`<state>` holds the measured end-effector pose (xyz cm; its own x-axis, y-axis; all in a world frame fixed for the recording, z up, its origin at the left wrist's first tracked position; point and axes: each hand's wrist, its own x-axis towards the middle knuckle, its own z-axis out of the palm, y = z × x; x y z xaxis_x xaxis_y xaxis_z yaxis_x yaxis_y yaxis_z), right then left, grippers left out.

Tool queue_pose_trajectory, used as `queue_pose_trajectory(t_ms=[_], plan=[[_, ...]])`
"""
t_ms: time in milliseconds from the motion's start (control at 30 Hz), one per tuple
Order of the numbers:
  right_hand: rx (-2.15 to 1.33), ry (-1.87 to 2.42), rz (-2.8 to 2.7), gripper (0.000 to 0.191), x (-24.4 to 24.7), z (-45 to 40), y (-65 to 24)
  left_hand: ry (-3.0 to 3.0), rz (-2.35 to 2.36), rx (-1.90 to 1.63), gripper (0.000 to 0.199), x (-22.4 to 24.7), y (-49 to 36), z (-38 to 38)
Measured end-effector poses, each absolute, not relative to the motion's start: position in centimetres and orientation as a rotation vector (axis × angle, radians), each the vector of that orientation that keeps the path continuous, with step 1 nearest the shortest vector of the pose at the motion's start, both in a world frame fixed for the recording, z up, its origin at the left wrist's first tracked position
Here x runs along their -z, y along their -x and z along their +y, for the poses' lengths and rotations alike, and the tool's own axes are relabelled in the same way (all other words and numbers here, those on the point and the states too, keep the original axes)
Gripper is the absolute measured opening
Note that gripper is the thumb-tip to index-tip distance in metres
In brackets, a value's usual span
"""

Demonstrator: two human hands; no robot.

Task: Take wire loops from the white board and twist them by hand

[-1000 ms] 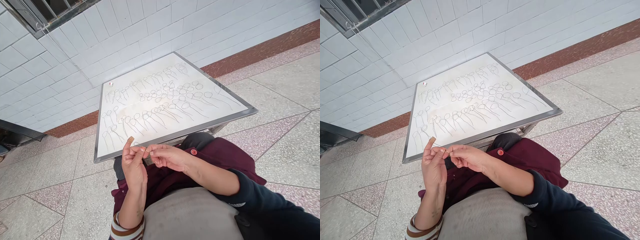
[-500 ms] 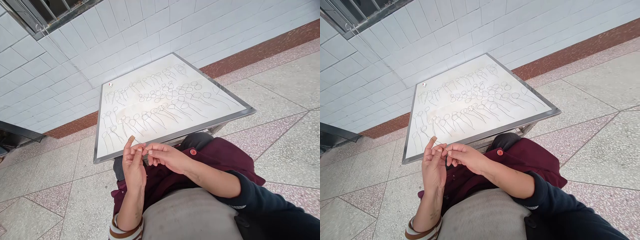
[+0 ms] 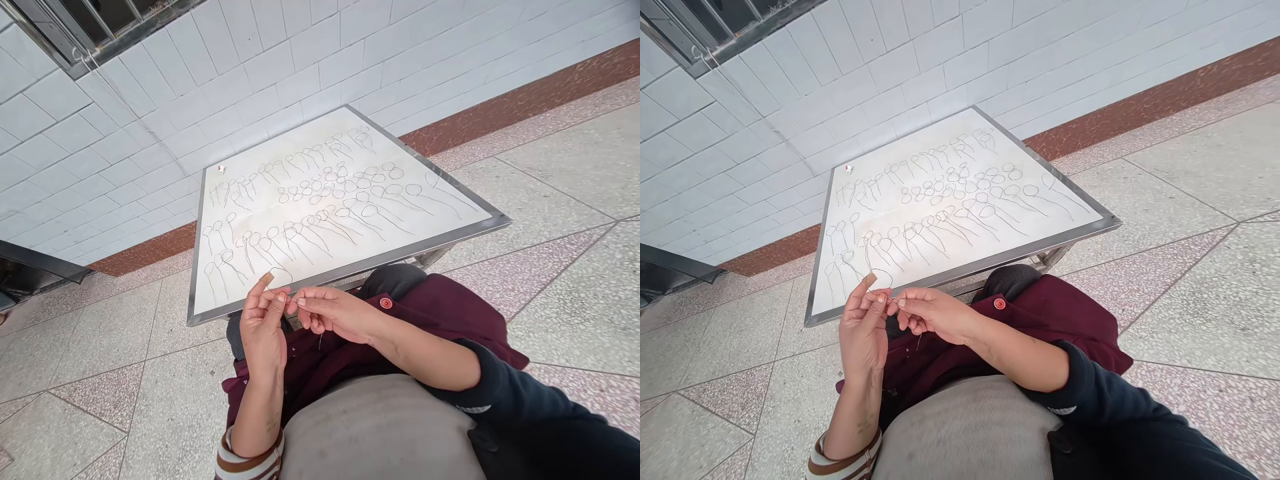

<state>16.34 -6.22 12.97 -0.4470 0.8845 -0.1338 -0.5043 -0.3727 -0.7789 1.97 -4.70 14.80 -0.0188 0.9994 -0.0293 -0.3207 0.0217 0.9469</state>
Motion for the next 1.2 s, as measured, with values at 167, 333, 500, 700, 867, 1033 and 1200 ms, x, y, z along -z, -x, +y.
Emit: queue_pose_trajectory(t_ms=[167, 333, 500, 700, 867, 1033, 1200], plan=[[-1.931, 0.719, -0.893, 0.033, -13.0, -6.1, -16.5, -1.008, 1.033, -1.310, 0.048, -15.0, -1.7, -4.7], [-1.577, 0.940, -1.231, 0.027, -12.6, -6.6, -16.0, -1.007, 1.092, -1.398, 0.053, -15.3, -2.1, -4.8], [-1.130, 1.105, -1.537, 0.023, -12.2, -6.9, -15.6, -1.025, 1.088, -1.459, 0.051, -15.2, -2.3, -4.8], [-0.610, 1.118, -1.861, 0.025, -11.3, -6.8, -15.8, -1.010, 1.037, -1.537, 0.046, -14.9, -2.4, -4.9], [-0.413, 1.140, -1.924, 0.025, -10.9, -7.1, -15.9, -0.985, 1.024, -1.547, 0.045, -15.0, -2.3, -4.7], [-0.436, 1.133, -1.918, 0.026, -10.6, -7.9, -16.4, -0.942, 1.059, -1.649, 0.045, -15.3, -1.1, -3.8], [-0.454, 1.119, -1.947, 0.026, -10.4, -8.7, -16.9, -0.932, 1.057, -1.663, 0.044, -15.3, -0.7, -3.7]])
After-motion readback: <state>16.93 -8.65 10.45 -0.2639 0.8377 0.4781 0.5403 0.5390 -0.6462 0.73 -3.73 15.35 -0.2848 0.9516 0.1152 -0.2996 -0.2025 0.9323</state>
